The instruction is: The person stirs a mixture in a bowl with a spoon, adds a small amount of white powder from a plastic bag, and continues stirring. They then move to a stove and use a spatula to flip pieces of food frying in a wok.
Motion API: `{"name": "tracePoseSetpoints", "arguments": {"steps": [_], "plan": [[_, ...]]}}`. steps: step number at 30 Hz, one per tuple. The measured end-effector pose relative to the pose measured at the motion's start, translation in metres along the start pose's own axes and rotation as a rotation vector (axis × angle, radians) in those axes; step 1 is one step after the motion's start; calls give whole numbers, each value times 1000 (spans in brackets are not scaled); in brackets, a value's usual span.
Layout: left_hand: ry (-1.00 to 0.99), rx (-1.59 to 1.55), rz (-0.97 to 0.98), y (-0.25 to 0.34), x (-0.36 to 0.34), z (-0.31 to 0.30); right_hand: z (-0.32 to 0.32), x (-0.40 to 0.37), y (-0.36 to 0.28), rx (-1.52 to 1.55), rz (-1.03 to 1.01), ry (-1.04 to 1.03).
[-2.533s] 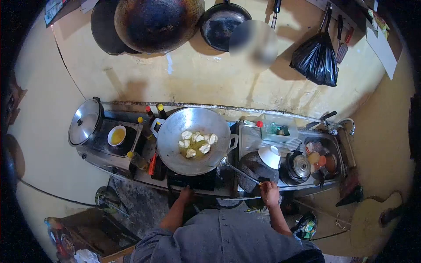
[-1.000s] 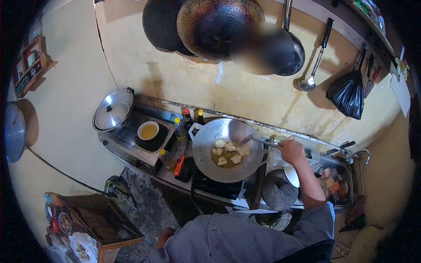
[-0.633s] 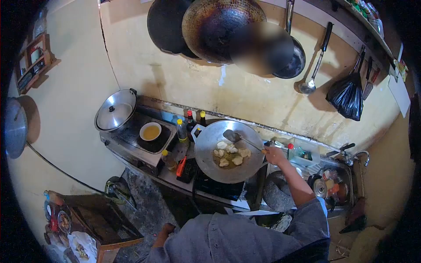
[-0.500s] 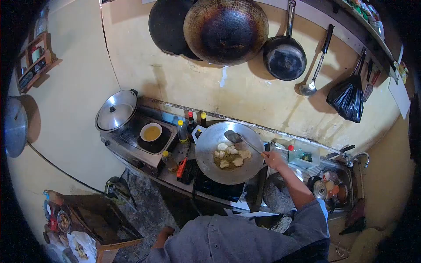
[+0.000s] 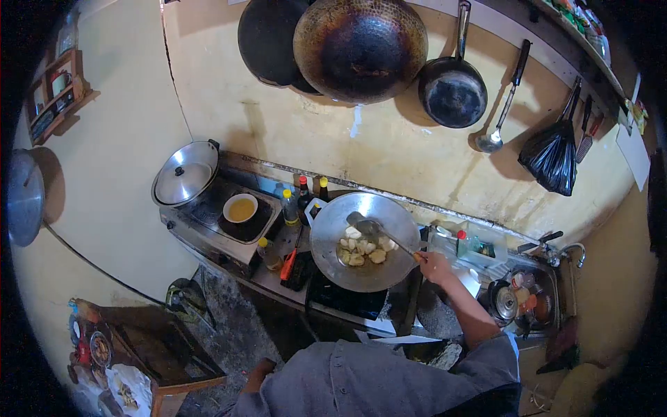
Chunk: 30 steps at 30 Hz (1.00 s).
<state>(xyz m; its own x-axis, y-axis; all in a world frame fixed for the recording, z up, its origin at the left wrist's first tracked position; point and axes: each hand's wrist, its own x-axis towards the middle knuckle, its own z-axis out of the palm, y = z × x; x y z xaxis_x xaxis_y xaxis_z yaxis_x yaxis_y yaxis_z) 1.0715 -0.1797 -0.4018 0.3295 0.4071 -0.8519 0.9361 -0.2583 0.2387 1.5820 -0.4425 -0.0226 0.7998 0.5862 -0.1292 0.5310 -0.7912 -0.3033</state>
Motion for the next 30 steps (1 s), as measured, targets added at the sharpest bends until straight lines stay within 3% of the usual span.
{"name": "tracePoseSetpoints", "arguments": {"steps": [2, 3, 5, 9, 11, 12, 14, 20, 26, 30], "plan": [[-5, -35, -30, 2, -5, -1, 0, -3, -10, -70, -16, 115], [-6, -34, -31, -28, 10, 19, -2, -4, -19, -70, -16, 114], [63, 246, 229, -6, 24, 15, -8, -3, -37, -212, -54, 116], [87, 75, 93, -26, 12, 18, 16, 19, -44, -273, -119, 85], [810, 573, 681, -33, 15, 34, 25, 24, -48, -361, -98, 53], [813, 570, 678, -47, 12, 28, 32, 28, -45, -362, -103, 54], [-41, 231, 135, -22, 22, 22, 48, 34, -34, -422, -162, 78], [-72, 99, 88, -21, 27, 28, 52, 20, -25, -414, -203, 183], [-115, -21, 30, -23, 26, 30, 63, 26, 2, -454, -248, 128], [-128, -65, 6, -21, 27, 19, 37, 10, -7, -447, -211, 139]]}}
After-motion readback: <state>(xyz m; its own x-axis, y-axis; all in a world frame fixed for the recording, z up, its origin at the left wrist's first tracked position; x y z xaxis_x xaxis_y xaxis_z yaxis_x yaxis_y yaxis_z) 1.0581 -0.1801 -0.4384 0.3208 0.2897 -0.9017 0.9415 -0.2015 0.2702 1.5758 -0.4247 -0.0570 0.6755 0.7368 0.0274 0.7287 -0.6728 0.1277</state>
